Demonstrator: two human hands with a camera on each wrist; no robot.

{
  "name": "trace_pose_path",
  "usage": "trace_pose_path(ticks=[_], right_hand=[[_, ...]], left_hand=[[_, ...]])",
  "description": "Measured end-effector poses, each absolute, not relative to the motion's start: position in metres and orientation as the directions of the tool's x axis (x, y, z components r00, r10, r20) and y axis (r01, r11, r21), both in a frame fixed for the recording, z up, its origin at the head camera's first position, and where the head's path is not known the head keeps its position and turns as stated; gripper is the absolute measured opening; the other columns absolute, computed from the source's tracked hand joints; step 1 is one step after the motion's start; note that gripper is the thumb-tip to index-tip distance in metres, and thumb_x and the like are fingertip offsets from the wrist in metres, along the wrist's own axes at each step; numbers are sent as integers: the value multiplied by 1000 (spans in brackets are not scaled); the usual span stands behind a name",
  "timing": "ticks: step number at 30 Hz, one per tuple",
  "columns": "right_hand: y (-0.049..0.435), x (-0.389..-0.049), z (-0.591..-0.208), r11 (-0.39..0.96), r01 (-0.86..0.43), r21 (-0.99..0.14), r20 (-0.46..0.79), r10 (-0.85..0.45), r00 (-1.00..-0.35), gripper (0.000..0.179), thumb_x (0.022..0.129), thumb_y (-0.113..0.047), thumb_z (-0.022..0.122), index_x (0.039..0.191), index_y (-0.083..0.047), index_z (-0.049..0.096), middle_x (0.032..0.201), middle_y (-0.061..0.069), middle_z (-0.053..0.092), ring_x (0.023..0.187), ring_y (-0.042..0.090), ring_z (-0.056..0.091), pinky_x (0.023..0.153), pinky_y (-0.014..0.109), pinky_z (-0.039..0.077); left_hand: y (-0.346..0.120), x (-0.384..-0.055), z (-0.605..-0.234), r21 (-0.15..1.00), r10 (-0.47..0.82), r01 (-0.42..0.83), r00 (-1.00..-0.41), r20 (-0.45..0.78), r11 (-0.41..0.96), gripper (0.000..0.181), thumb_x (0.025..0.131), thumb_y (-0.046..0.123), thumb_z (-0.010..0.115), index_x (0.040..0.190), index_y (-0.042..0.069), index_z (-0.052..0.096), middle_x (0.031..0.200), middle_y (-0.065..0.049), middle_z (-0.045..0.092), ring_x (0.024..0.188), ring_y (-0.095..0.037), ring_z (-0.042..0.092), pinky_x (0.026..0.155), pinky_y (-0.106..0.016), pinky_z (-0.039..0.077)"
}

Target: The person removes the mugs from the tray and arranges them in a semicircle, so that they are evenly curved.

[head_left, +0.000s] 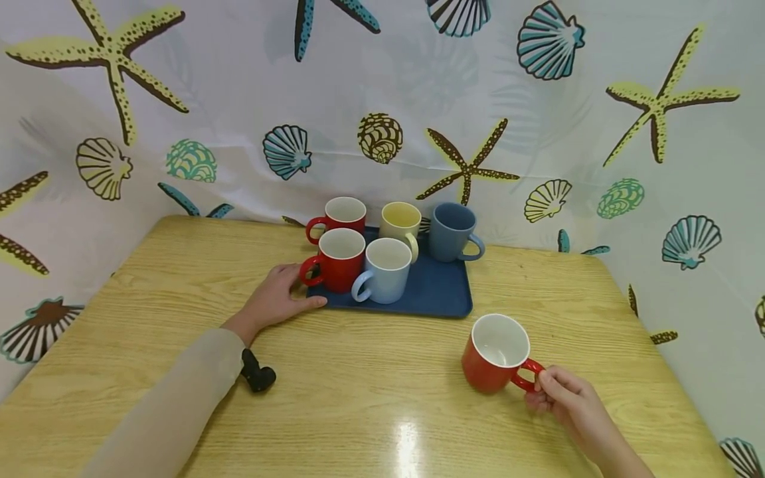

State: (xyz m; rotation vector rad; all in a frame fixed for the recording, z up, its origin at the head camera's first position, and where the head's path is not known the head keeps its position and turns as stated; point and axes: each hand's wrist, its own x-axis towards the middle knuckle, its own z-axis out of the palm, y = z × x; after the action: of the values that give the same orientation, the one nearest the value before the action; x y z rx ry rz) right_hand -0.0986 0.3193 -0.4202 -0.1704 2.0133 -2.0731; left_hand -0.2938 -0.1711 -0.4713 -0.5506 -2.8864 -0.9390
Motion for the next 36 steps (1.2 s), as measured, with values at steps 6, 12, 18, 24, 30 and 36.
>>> trace_pose_path(ticks=[6, 12, 18, 24, 30, 36], right_hand=[[321, -85, -422, -53, 130, -990, -109, -287, -952, 25, 101, -15, 38, 88, -5, 56, 86, 6, 60, 80, 15, 60, 75, 31, 53], [325, -74, -426, -80, 148, -986, -111, -349, -930, 27, 103, -15, 32, 92, -6, 55, 86, 4, 55, 79, 15, 55, 74, 30, 50], [331, -68, -431, -197, 108, -974, -7, -456, -890, 31, 103, -6, 25, 94, -3, 54, 88, 3, 55, 80, 16, 56, 74, 29, 48], [339, -62, -434, -276, 78, -958, 83, -526, -847, 35, 101, -1, 20, 97, -1, 56, 95, 5, 60, 87, 16, 58, 79, 29, 49], [344, -53, -435, -285, 78, -955, 96, -549, -831, 38, 101, 1, 20, 101, 1, 58, 98, 8, 64, 90, 17, 60, 82, 31, 50], [347, -43, -438, -267, 123, -956, 53, -567, -822, 38, 101, 0, 21, 105, 2, 59, 99, 6, 64, 91, 16, 60, 82, 31, 50]], left_hand=[[-172, -293, -473, 555, 316, 354, -934, 167, 753, 86, 70, 68, 64, 135, 15, 46, 131, -10, 51, 127, -35, 31, 98, -59, 31], [-172, -293, -473, 560, 329, 363, -930, 165, 745, 86, 70, 69, 63, 136, 16, 46, 132, -9, 51, 127, -35, 32, 98, -58, 31], [-173, -294, -473, 564, 319, 355, -933, 166, 746, 86, 70, 68, 64, 136, 16, 46, 132, -9, 51, 127, -35, 31, 98, -59, 31], [-172, -293, -473, 567, 326, 354, -933, 156, 743, 86, 70, 68, 64, 136, 15, 45, 132, -9, 50, 128, -36, 30, 98, -59, 31], [-173, -294, -474, 562, 323, 349, -934, 150, 750, 87, 71, 68, 63, 136, 14, 45, 131, -10, 51, 127, -35, 30, 98, -59, 31], [-172, -294, -473, 563, 326, 353, -933, 153, 747, 85, 71, 67, 64, 134, 13, 47, 130, -10, 52, 127, -36, 31, 98, -60, 30]])
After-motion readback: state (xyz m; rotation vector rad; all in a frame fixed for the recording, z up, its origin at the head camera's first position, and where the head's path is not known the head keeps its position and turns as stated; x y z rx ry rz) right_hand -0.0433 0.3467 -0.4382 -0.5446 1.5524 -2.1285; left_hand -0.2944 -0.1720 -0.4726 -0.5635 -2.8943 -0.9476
